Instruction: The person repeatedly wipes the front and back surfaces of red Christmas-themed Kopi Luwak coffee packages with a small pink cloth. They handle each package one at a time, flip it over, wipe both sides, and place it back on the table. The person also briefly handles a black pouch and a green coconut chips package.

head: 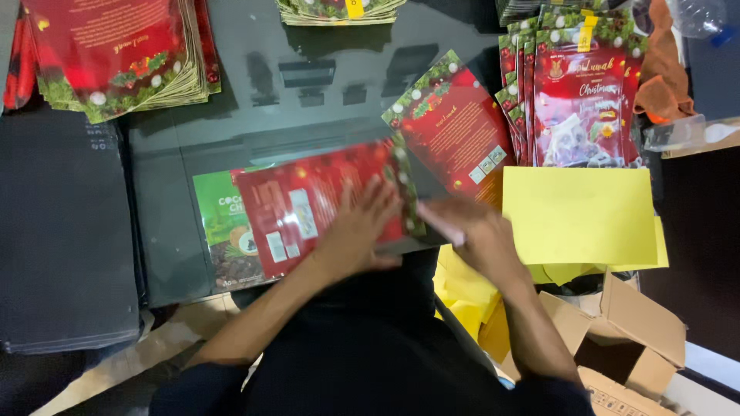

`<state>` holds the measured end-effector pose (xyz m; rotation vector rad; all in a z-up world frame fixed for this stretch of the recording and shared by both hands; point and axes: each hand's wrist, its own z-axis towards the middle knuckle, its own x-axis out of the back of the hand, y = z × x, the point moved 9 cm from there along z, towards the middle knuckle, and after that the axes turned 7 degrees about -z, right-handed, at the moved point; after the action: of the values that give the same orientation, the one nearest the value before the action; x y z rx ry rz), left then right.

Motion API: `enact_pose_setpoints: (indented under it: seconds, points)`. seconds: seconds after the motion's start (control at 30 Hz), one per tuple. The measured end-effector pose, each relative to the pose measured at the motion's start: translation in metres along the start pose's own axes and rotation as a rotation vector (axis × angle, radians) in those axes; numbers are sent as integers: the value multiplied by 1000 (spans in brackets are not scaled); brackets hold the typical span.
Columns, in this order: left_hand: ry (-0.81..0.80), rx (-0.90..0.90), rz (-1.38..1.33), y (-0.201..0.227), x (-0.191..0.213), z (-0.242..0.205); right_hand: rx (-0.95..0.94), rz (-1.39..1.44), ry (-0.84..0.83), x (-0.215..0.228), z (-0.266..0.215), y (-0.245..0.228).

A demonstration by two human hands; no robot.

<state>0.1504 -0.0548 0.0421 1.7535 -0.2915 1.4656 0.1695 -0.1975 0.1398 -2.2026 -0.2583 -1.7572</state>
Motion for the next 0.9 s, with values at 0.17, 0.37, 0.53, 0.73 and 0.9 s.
enact_pose_setpoints:
  seconds: [0.17, 0.37, 0.53, 0.73, 0.9]
  points:
    - [-260, -241, -153, 71, -17, -56, 198, 422, 360, -12, 87, 33]
    - [433, -286, -981, 69, 231, -72, 381, 1662, 18, 15, 84, 11]
    - [1156, 322, -888, -32, 206, -62, 433, 1533, 83, 24, 43, 25]
    - [707, 259, -1211, -61, 138, 9, -61, 1123, 109, 6, 41, 128]
    - [651, 297, -944, -87, 99, -16, -396, 1102, -190, -5, -39, 159]
